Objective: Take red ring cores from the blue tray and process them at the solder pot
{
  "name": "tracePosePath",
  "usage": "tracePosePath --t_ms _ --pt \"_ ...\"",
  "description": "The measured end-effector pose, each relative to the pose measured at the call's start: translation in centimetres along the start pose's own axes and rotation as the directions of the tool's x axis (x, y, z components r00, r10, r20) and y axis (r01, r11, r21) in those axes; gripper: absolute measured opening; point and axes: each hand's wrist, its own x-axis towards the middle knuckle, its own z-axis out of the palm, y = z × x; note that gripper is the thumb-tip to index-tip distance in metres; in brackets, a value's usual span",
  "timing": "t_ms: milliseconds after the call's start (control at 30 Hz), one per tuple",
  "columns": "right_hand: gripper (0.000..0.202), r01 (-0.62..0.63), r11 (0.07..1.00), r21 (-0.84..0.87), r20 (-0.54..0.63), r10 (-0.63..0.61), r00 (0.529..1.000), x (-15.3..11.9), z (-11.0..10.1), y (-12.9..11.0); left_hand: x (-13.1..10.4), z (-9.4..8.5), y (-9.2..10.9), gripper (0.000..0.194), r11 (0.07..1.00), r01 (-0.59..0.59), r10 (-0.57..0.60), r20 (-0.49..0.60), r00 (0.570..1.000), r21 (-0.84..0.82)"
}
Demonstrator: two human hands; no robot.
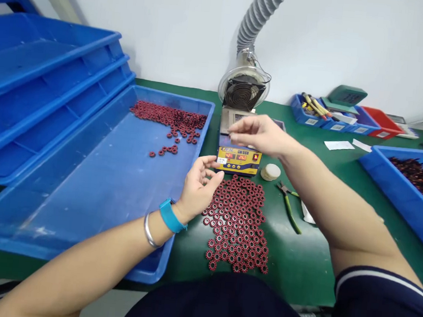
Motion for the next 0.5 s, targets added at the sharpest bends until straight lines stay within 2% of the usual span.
tracePosePath --t_ms 100,233,400,500 --pt "0.022 0.013 0.993 0.116 0.143 -0.03 0.989 -2.6 2.0 0.4 -0.1 -0.1 0.2 0.035 0.998 -0.057 0.058 -0.021 0.998 0.021" --pt "0.027 0.006 0.985 0.171 0.224 -0.045 0.973 -3.9 3.1 0.8 -0.2 -0.1 0.4 0.023 0.992 -0.109 0.111 -0.029 0.993 0.067" --pt "0.027 -0.003 0.984 0.179 0.222 -0.037 0.974 -4.1 2.7 1.0 0.0 -0.3 0.4 0.023 0.979 -0.18 0.187 -0.074 0.979 0.096" --pt "0.026 -0.019 0.978 0.209 0.189 -0.021 0.982 -4.1 2.1 1.0 0.1 -0.4 0.3 0.021 0.984 -0.169 0.175 -0.134 0.975 0.055"
